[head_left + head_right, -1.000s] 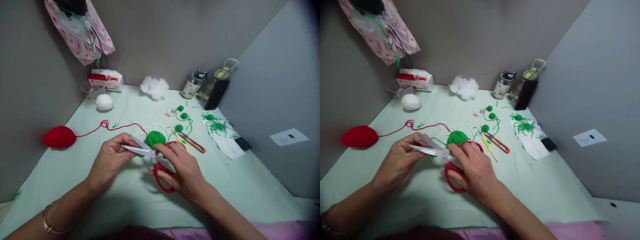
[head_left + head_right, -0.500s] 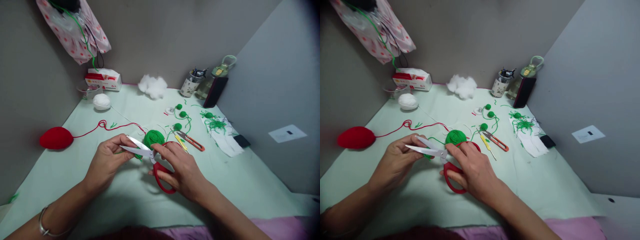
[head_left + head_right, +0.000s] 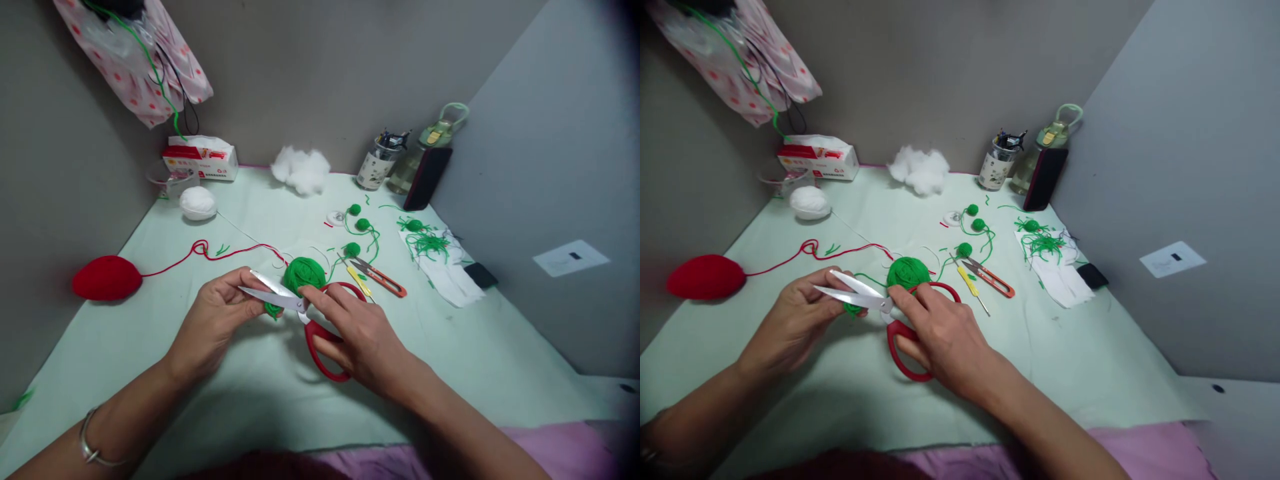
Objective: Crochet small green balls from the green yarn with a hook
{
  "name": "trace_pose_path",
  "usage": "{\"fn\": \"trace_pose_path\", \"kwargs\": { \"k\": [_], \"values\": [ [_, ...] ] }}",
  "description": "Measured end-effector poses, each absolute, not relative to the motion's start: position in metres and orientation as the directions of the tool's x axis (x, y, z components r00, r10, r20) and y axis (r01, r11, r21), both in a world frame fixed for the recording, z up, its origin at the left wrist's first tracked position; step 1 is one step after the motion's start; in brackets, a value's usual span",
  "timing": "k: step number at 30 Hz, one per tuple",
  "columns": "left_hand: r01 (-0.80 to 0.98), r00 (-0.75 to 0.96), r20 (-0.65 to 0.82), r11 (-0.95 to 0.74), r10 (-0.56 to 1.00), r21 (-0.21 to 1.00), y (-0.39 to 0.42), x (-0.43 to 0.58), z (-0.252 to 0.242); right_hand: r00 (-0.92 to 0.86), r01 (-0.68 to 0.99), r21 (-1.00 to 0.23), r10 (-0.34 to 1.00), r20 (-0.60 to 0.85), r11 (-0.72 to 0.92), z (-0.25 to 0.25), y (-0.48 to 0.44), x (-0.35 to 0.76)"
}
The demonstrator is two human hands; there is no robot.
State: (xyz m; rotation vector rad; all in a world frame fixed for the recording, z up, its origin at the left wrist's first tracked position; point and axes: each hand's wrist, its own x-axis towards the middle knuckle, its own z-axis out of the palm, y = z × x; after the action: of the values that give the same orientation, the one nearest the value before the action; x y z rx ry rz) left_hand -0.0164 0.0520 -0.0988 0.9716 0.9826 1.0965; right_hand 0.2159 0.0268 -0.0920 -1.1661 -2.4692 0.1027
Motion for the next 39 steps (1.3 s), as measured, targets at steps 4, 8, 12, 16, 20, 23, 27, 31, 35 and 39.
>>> {"fn": "trace_pose_path", "kwargs": {
  "k": [4,8,12,16,20,23,27,31,35,39],
  "values": [
    [-0.274,0.228,-0.171,0.232,0.959,0.933,0.058,-0.01,-0.097,-0.565,0.746,-0.198,0.762,0.318,0.636,-0.098,0.029,0.217],
    [-0.334,0.294,-0.212,0.308,0.932,0.891,0.063,-0.009,-0.103,-0.55,0.771,-0.202,0.792,0.265,0.603,-0.102,0.03,0.216],
    [-0.348,0.318,-0.249,0.357,0.915,0.867,0.067,-0.009,-0.11,-0.53,0.794,-0.238,0.829,0.18,0.56,-0.104,0.033,0.213],
    [-0.348,0.324,-0.262,0.372,0.909,0.86,0.07,-0.009,-0.116,-0.502,0.8,-0.324,0.859,0.098,0.505,-0.104,0.035,0.211],
    [-0.348,0.316,-0.27,0.376,0.909,0.859,0.071,-0.01,-0.119,-0.46,0.81,-0.392,0.887,0.039,0.437,-0.1,0.03,0.208],
    [-0.344,0.309,-0.273,0.375,0.911,0.861,0.069,-0.011,-0.118,-0.43,0.811,-0.431,0.903,0.019,0.396,-0.096,0.025,0.204],
    [-0.362,0.289,-0.249,0.347,0.924,0.865,0.068,-0.014,-0.115,-0.438,0.775,-0.494,0.899,0.029,0.394,-0.088,0.025,0.201],
    [-0.378,0.269,-0.202,0.297,0.942,0.877,0.07,-0.018,-0.113,-0.493,0.741,-0.494,0.868,0.058,0.454,-0.075,0.028,0.201],
    [-0.377,0.26,-0.163,0.255,0.952,0.89,0.07,-0.022,-0.11,-0.501,0.76,-0.456,0.864,0.043,0.463,-0.062,0.027,0.198],
    [-0.383,0.243,-0.141,0.229,0.96,0.895,0.069,-0.026,-0.107,-0.471,0.796,-0.408,0.881,0.049,0.448,-0.056,0.028,0.188]
  ]
}}
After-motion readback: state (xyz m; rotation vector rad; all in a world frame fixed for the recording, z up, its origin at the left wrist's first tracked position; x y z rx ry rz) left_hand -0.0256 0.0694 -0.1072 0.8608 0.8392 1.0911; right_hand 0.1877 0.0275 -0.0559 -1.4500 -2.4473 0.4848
